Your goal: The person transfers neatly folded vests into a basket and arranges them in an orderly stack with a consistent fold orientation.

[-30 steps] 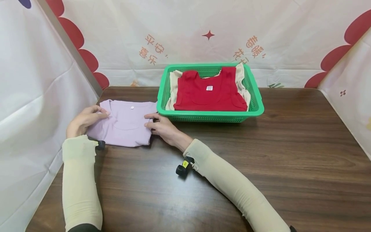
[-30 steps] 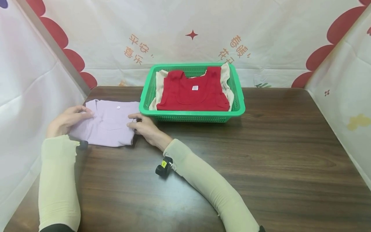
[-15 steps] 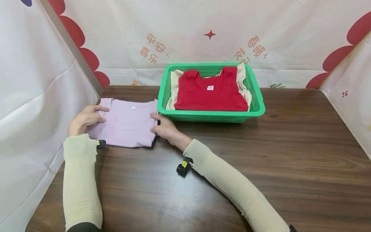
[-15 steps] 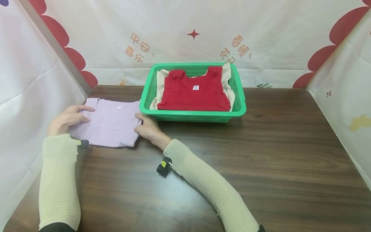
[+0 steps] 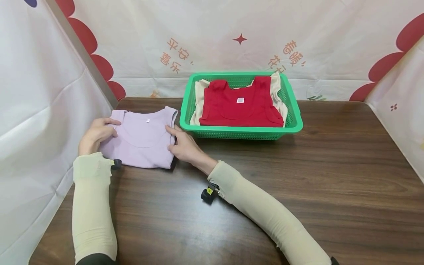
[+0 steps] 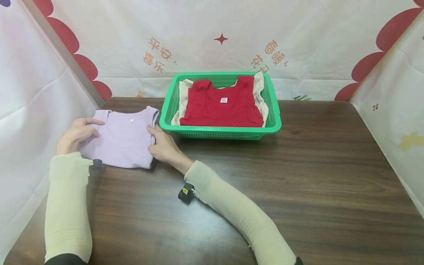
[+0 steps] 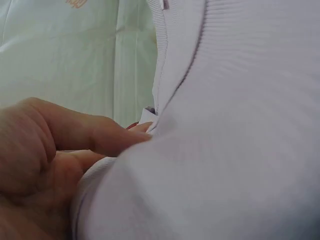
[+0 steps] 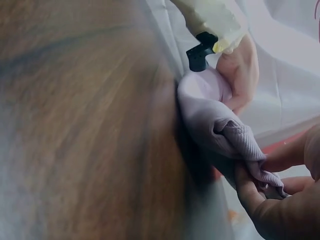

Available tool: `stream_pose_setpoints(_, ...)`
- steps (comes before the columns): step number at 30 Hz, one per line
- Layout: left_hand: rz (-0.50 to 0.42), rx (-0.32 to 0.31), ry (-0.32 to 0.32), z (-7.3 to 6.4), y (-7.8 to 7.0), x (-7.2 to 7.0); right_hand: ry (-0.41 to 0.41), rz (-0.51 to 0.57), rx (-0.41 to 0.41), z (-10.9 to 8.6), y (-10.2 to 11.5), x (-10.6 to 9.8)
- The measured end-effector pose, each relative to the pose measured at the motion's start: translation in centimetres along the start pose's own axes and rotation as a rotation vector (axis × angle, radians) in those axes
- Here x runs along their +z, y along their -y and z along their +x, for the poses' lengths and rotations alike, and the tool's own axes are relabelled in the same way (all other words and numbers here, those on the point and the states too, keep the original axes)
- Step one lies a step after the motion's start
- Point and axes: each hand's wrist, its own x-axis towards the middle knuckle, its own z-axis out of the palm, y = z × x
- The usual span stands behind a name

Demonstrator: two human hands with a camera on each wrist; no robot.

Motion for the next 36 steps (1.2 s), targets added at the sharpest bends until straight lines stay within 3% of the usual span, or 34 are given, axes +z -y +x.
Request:
stream_pose_setpoints(9, -0.118, -0.047, -0.103, -0.5, -0.9, -0.5, -0.005, -0.016, -0.071, -0.9, 1.8, -0.5)
stream_pose_setpoints(15, -0.182, -0.041, -0.163, -0.9, -1.6, -0.5, -0.044, -0.048, -0.111, -1.6, 3.3, -1.6)
stream_pose_setpoints(20, -0.195, -0.024, -0.168, -1.2, -2.4, -0.7, -0.052, 0.005, -0.106, -1.8, 3.9, -3.1)
stream_pose_setpoints(28, -0.253, 0.038, -0.179, -2.3, -4.2, -1.0, 0.017, 0.122, -0.115, -2.3, 5.2, -6.2)
stream_pose_setpoints(36, -0.246, 0.071, -0.212, -3.1, -5.8, -1.0, -0.008, 0.245, -0.106, -2.5, 5.1, -9.1)
